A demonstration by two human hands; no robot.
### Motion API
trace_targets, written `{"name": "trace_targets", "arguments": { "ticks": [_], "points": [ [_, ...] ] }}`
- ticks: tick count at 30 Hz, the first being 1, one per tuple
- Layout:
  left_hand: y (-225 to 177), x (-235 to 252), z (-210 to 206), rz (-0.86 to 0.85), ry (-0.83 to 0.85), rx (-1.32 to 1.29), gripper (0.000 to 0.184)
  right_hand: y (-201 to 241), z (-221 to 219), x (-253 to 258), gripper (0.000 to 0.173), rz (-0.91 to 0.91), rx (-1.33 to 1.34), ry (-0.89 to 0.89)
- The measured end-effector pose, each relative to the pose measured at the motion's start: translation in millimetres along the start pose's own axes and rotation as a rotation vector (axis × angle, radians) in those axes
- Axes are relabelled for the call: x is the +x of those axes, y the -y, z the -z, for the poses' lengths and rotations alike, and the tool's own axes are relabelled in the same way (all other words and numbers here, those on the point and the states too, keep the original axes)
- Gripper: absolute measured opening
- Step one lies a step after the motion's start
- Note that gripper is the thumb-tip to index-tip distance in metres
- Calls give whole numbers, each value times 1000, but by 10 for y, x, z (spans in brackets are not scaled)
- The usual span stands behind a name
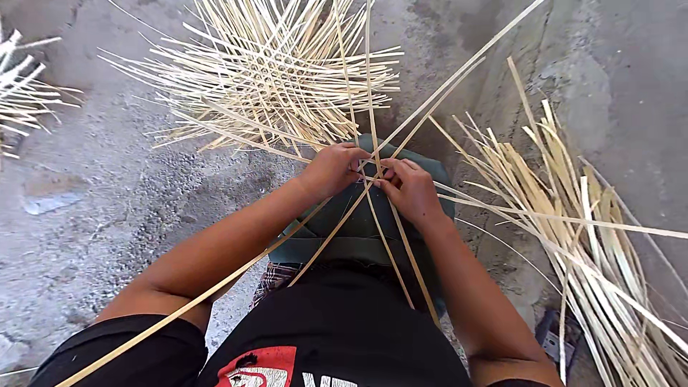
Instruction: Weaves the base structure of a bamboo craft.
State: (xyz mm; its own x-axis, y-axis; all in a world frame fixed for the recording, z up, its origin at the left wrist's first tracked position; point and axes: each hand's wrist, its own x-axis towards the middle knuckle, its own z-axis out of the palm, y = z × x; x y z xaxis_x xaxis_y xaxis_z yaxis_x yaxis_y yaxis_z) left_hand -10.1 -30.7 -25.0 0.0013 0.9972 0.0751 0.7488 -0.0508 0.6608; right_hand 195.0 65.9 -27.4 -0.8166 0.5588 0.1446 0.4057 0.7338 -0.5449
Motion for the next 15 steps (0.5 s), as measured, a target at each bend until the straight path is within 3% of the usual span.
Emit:
{"name": "trace_targets", "arguments": {
  "ticks": [5,15],
  "points": [
    [31,-10,1,-30,2,10,41,7,59,8,46,-29,18,53],
    [135,-10,-97,-118,-87,29,39,-63,-73,-46,44,-15,37,-50]
  ]
}}
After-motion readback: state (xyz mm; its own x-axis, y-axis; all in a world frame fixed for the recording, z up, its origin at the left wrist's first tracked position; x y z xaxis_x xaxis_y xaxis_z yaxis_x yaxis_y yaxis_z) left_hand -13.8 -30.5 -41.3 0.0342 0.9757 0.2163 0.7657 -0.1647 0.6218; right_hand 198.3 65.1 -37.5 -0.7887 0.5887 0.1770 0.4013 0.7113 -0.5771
